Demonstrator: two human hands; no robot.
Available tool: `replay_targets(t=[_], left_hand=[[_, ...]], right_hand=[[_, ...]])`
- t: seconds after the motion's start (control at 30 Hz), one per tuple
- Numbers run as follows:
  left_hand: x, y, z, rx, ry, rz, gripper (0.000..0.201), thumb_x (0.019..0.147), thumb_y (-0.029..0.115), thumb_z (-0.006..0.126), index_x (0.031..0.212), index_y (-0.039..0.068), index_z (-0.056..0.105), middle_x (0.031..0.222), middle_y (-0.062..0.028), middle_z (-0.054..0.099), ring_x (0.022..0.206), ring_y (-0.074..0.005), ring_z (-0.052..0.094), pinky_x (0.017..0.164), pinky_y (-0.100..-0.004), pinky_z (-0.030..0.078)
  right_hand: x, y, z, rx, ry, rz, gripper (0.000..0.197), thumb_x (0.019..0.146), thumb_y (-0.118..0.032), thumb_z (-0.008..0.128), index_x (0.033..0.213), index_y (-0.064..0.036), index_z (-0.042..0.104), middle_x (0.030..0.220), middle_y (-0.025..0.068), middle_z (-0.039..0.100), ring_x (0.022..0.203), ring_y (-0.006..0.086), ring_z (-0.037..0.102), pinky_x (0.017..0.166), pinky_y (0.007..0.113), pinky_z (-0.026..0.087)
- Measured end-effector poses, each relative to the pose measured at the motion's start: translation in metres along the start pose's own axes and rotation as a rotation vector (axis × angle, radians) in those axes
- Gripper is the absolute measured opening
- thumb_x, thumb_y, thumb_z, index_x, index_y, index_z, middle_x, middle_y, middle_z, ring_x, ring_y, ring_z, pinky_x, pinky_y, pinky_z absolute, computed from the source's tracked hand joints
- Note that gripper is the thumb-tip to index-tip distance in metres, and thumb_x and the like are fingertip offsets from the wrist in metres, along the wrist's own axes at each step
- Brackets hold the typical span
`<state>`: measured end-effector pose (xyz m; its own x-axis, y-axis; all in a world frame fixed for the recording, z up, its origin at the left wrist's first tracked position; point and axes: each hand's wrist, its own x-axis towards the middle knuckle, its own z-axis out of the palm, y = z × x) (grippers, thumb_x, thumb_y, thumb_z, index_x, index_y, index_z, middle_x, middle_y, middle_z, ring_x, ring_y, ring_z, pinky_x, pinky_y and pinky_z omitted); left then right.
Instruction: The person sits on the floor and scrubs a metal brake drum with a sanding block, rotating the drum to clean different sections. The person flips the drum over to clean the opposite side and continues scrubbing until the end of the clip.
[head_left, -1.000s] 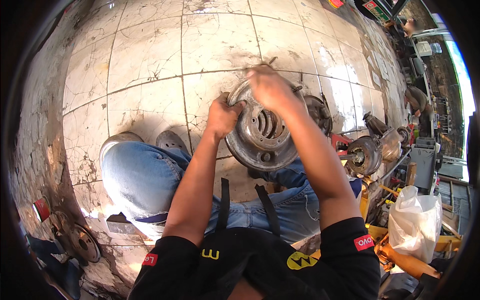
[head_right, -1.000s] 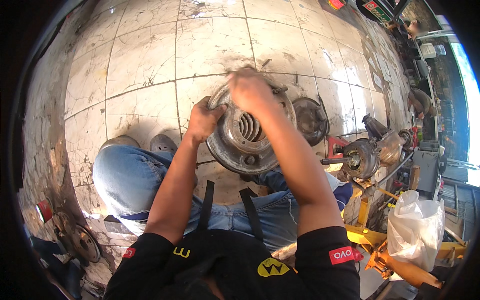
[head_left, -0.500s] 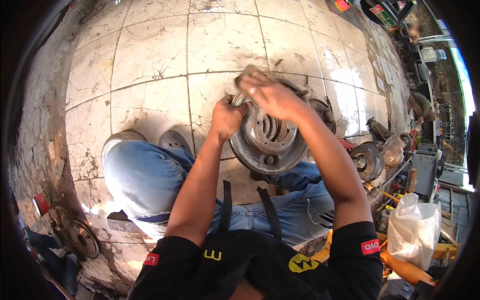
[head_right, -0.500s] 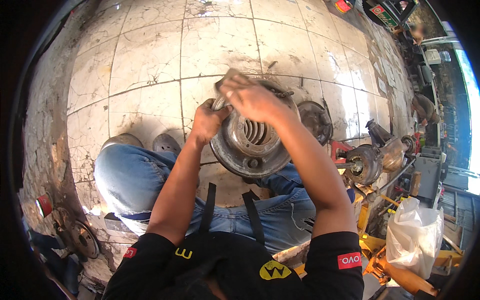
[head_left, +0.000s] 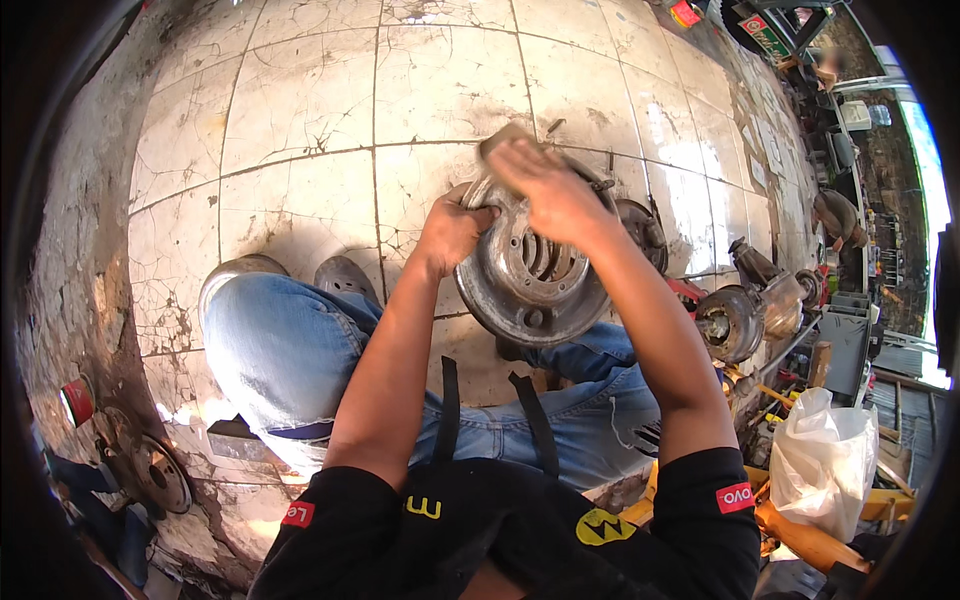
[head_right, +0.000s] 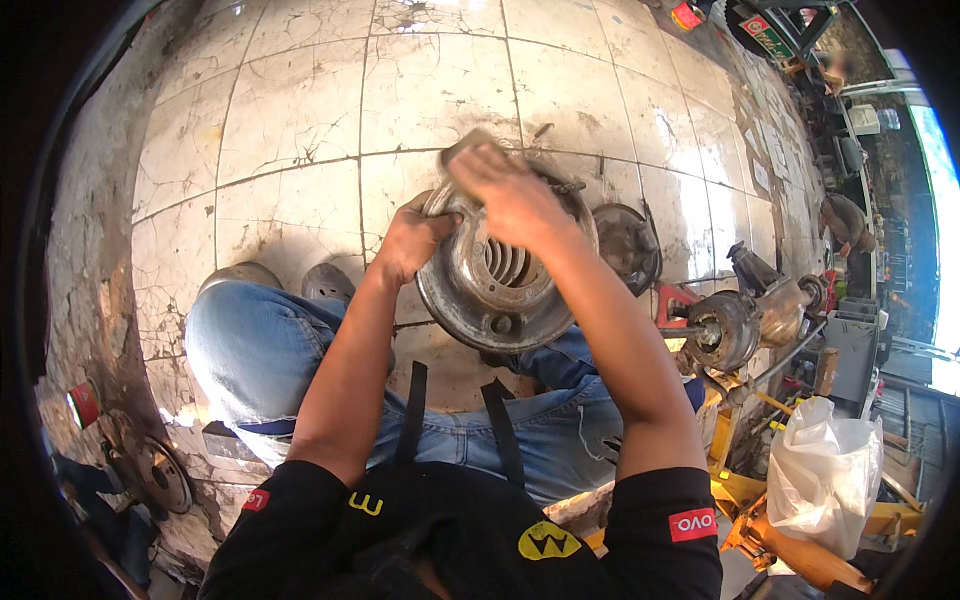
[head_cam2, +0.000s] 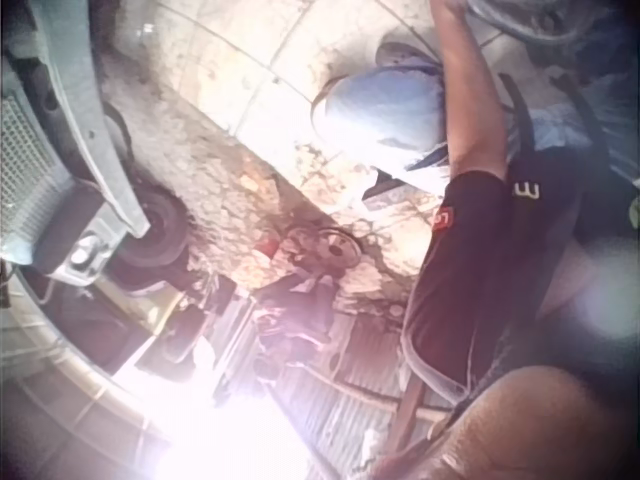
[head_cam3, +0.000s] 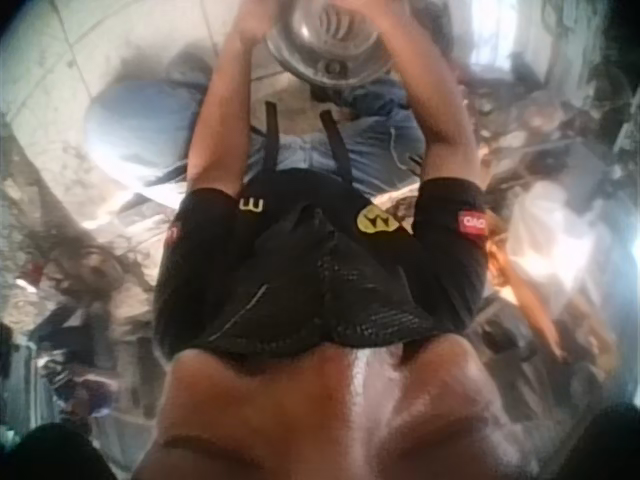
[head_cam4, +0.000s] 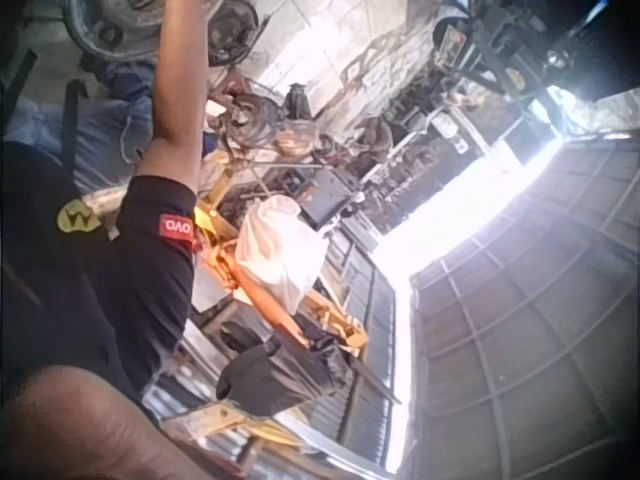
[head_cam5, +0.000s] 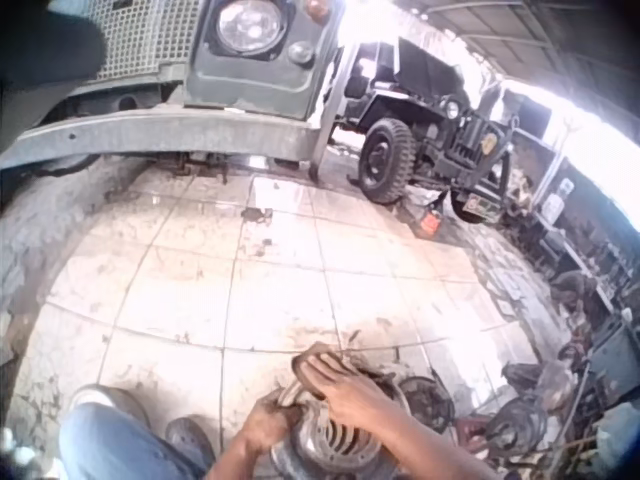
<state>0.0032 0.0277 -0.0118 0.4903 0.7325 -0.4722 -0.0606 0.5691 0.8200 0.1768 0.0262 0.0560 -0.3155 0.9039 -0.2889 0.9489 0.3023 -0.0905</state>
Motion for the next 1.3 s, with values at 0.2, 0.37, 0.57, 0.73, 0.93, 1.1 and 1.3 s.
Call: replay_targets(t=[0.2, 0.37, 0.57, 0.73, 0.93, 1.1, 1.3], left_hand=[[-0.004, -0.004, 0.006, -0.054, 0.056, 0.130, 0.031, 0.084, -0.001, 0.061, 0.115, -0.005, 0.061, 0.096, -0.0118, 0.069, 0.079, -0.0176, 0.063, 0.072, -0.0310, 0.051], [-0.002, -0.002, 0.006, -0.076, 0.042, 0.072, 0.035, 0.084, 0.000, 0.062, 0.118, -0.006, 0.059, 0.100, -0.0130, 0.068, 0.084, -0.0180, 0.064, 0.076, -0.0303, 0.051], [0.006, -0.010, 0.002, -0.071, 0.016, 0.119, 0.036, 0.085, 0.003, 0.063, 0.119, -0.006, 0.058, 0.100, -0.0137, 0.068, 0.083, -0.0174, 0.063, 0.076, -0.0300, 0.051], [0.005, -0.014, 0.003, 0.035, 0.051, 0.081, 0.031, 0.084, 0.005, 0.065, 0.112, -0.007, 0.062, 0.094, -0.0131, 0.069, 0.077, -0.0164, 0.062, 0.071, -0.0305, 0.050], [0.004, -0.010, 0.005, -0.050, 0.076, 0.085, 0.019, 0.083, 0.007, 0.065, 0.093, -0.010, 0.067, 0.081, -0.0145, 0.068, 0.070, -0.0160, 0.061, 0.063, -0.0314, 0.049], [0.009, -0.016, 0.005, -0.035, 0.099, 0.079, 0.024, 0.082, 0.007, 0.065, 0.099, -0.010, 0.065, 0.084, -0.0140, 0.068, 0.071, -0.0165, 0.061, 0.063, -0.0311, 0.049], [0.009, -0.016, 0.002, 0.074, 0.106, 0.046, 0.025, 0.082, 0.008, 0.067, 0.100, -0.010, 0.065, 0.085, -0.0133, 0.069, 0.071, -0.0167, 0.060, 0.066, -0.0315, 0.049]], right_hand=[[-0.003, -0.019, 0.019, -0.118, 0.071, -0.041, 0.073, 0.085, 0.005, 0.042, 0.153, -0.0044, 0.015, 0.158, 0.0171, 0.019, 0.146, 0.0306, 0.019, 0.121, 0.040, 0.015], [0.002, -0.016, 0.012, -0.231, -0.024, 0.305, 0.081, 0.084, 0.012, 0.037, 0.154, -0.0120, 0.005, 0.161, 0.0095, 0.000, 0.148, 0.0228, 0.005, 0.122, 0.038, 0.003], [0.013, -0.020, -0.005, -0.152, -0.045, 0.309, 0.077, 0.082, 0.014, 0.040, 0.153, -0.0097, 0.017, 0.158, 0.0131, 0.017, 0.147, 0.0259, 0.015, 0.122, 0.041, 0.010], [0.008, -0.022, -0.015, -0.131, -0.007, -0.030, 0.057, 0.086, 0.003, 0.048, 0.141, -0.0043, 0.038, 0.152, 0.0179, 0.032, 0.143, 0.0322, 0.027, 0.119, 0.047, 0.018], [0.002, -0.028, 0.007, 0.015, 0.095, -0.100, 0.068, 0.078, 0.012, 0.052, 0.142, -0.0073, 0.041, 0.152, 0.0149, 0.035, 0.142, 0.0314, 0.030, 0.119, 0.043, 0.024], [0.016, -0.017, -0.004, -0.104, -0.010, 0.232, 0.068, 0.077, 0.014, 0.051, 0.141, -0.0055, 0.040, 0.153, 0.0134, 0.033, 0.143, 0.0290, 0.028, 0.119, 0.042, 0.023], [0.016, -0.022, -0.008, -0.110, -0.016, 0.218, 0.063, 0.084, 0.009, 0.047, 0.145, -0.0008, 0.032, 0.154, 0.0186, 0.028, 0.144, 0.0307, 0.026, 0.120, 0.042, 0.022]])
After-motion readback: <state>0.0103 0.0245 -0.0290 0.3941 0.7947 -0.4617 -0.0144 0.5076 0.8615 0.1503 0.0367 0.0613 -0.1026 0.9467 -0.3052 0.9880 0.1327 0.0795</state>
